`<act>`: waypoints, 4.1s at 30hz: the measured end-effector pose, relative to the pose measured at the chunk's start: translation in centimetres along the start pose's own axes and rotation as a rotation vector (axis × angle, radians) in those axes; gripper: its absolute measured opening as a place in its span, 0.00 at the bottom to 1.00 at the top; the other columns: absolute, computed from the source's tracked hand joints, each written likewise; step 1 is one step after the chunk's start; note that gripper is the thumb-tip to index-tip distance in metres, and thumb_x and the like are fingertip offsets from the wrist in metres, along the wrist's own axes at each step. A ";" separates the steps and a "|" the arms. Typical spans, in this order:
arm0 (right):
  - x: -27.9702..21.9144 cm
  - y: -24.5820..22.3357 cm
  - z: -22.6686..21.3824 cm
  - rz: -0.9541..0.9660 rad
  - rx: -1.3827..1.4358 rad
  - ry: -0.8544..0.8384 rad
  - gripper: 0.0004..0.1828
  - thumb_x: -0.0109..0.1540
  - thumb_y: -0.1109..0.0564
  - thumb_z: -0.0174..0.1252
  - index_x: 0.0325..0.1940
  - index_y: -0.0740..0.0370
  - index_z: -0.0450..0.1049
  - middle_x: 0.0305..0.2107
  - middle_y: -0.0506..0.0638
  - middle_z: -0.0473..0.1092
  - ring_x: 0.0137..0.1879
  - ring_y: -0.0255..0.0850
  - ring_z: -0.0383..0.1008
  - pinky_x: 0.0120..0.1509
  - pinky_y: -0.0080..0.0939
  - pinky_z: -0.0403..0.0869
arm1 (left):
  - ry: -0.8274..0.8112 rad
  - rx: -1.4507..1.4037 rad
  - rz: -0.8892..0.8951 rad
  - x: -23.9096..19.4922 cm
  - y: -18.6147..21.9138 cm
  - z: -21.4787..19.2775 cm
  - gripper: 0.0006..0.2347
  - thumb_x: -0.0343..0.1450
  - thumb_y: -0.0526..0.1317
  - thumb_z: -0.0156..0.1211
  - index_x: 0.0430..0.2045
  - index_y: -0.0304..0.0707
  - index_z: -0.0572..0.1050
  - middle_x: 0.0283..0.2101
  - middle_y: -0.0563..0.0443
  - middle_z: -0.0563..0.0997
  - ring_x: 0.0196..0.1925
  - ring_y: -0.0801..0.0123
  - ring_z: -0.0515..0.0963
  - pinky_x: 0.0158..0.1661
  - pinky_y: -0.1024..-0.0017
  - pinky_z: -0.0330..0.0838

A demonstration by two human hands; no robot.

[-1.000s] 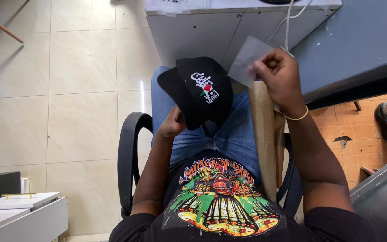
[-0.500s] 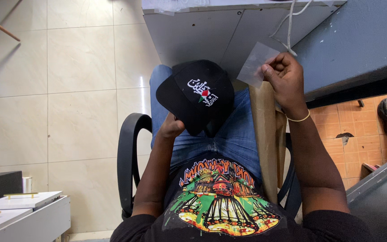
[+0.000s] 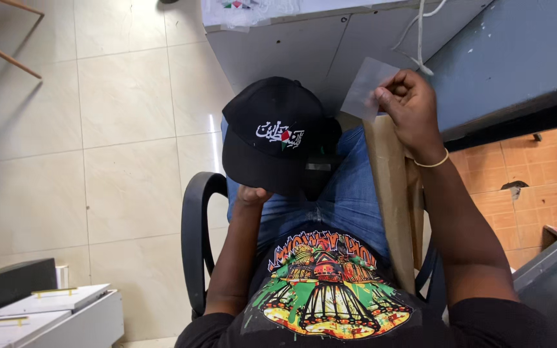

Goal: The person irons a black baseball cap to apply a heat-transfer design. They place a transfer sheet on the cap, press it with an iron, peel the backing, and then cover the cap with brown paper before ironing again. The cap is inspected and placed on a nearby surface.

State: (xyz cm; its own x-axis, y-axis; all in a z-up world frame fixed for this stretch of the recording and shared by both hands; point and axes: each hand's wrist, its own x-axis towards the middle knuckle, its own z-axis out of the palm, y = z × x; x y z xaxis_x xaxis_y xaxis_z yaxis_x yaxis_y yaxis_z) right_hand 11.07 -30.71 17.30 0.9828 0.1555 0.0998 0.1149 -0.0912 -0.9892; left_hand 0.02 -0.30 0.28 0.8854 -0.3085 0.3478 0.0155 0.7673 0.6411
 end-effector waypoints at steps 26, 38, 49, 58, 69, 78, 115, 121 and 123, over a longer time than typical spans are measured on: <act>11.2 4.0 0.3 -0.150 -0.036 0.216 0.13 0.67 0.61 0.61 0.57 0.61 0.71 0.32 0.47 0.72 0.35 0.30 0.73 0.37 0.32 0.79 | -0.157 0.018 0.032 2.8 -0.2 4.8 0.39 0.55 0.25 0.71 0.65 0.29 0.64 0.65 0.32 0.70 0.68 0.50 0.67 0.66 0.40 0.51; 20.0 5.3 2.4 -0.014 -0.305 0.197 0.30 0.61 0.60 0.69 0.64 0.57 0.63 0.38 0.47 0.76 0.37 0.37 0.76 0.29 0.38 0.76 | -0.191 0.018 0.071 2.8 2.1 4.6 0.37 0.57 0.26 0.69 0.65 0.29 0.63 0.65 0.32 0.70 0.68 0.51 0.67 0.66 0.41 0.51; 14.8 7.7 -0.8 -0.238 -0.366 0.135 0.28 0.55 0.69 0.68 0.59 0.61 0.70 0.43 0.51 0.73 0.44 0.36 0.75 0.43 0.34 0.73 | -0.160 -0.052 0.039 2.1 4.2 2.4 0.36 0.58 0.27 0.68 0.65 0.28 0.63 0.66 0.32 0.70 0.69 0.51 0.66 0.67 0.42 0.51; 8.2 5.9 -2.1 0.071 -0.309 0.125 0.23 0.64 0.62 0.66 0.61 0.57 0.67 0.38 0.54 0.77 0.34 0.38 0.75 0.29 0.37 0.76 | -0.167 -0.070 0.064 1.6 5.6 2.1 0.35 0.60 0.27 0.67 0.65 0.27 0.63 0.66 0.31 0.69 0.69 0.52 0.66 0.67 0.43 0.51; 20.2 5.6 3.3 -0.259 -0.386 0.081 0.05 0.66 0.61 0.65 0.45 0.62 0.82 0.37 0.54 0.76 0.42 0.45 0.74 0.43 0.51 0.75 | -0.223 -0.012 0.092 2.6 6.5 4.6 0.34 0.61 0.28 0.65 0.66 0.26 0.62 0.66 0.31 0.69 0.69 0.52 0.66 0.67 0.44 0.51; 21.6 4.2 4.7 -0.061 -1.169 0.044 0.32 0.72 0.38 0.56 0.68 0.65 0.71 0.55 0.74 0.64 0.47 0.73 0.72 0.48 0.69 0.73 | -0.229 -0.011 0.123 2.7 7.6 4.9 0.33 0.62 0.28 0.64 0.66 0.26 0.62 0.66 0.31 0.69 0.69 0.53 0.65 0.67 0.45 0.52; -12.2 13.2 -10.2 0.379 -1.031 0.043 0.17 0.71 0.53 0.50 0.49 0.71 0.76 0.36 0.75 0.75 0.51 0.76 0.74 0.55 0.73 0.74 | -0.241 -0.127 0.132 2.8 6.3 8.3 0.29 0.67 0.31 0.59 0.66 0.23 0.61 0.67 0.30 0.68 0.70 0.54 0.64 0.68 0.49 0.52; -7.7 5.2 -8.6 0.041 -0.944 0.333 0.08 0.73 0.62 0.49 0.48 0.73 0.62 0.31 0.78 0.68 0.46 0.81 0.72 0.45 0.72 0.69 | -0.374 -0.640 -0.152 1.6 0.6 1.9 0.35 0.65 0.31 0.61 0.71 0.36 0.55 0.70 0.44 0.64 0.72 0.59 0.61 0.72 0.54 0.41; -5.9 3.6 -8.6 -0.001 -0.987 0.353 0.08 0.74 0.60 0.52 0.50 0.70 0.64 0.30 0.73 0.71 0.44 0.76 0.74 0.45 0.68 0.71 | -0.363 -0.315 -0.069 1.0 -0.5 1.4 0.34 0.67 0.33 0.59 0.71 0.36 0.54 0.71 0.45 0.64 0.72 0.60 0.62 0.72 0.56 0.42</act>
State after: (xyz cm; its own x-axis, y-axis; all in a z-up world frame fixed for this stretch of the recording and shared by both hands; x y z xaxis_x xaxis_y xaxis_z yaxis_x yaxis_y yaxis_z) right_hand 6.94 -40.45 14.09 0.9508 -0.1253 0.2833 0.0267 -0.8780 -0.4778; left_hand 0.23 -1.79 1.29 0.6591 -0.4980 0.5635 0.2585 0.8537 0.4521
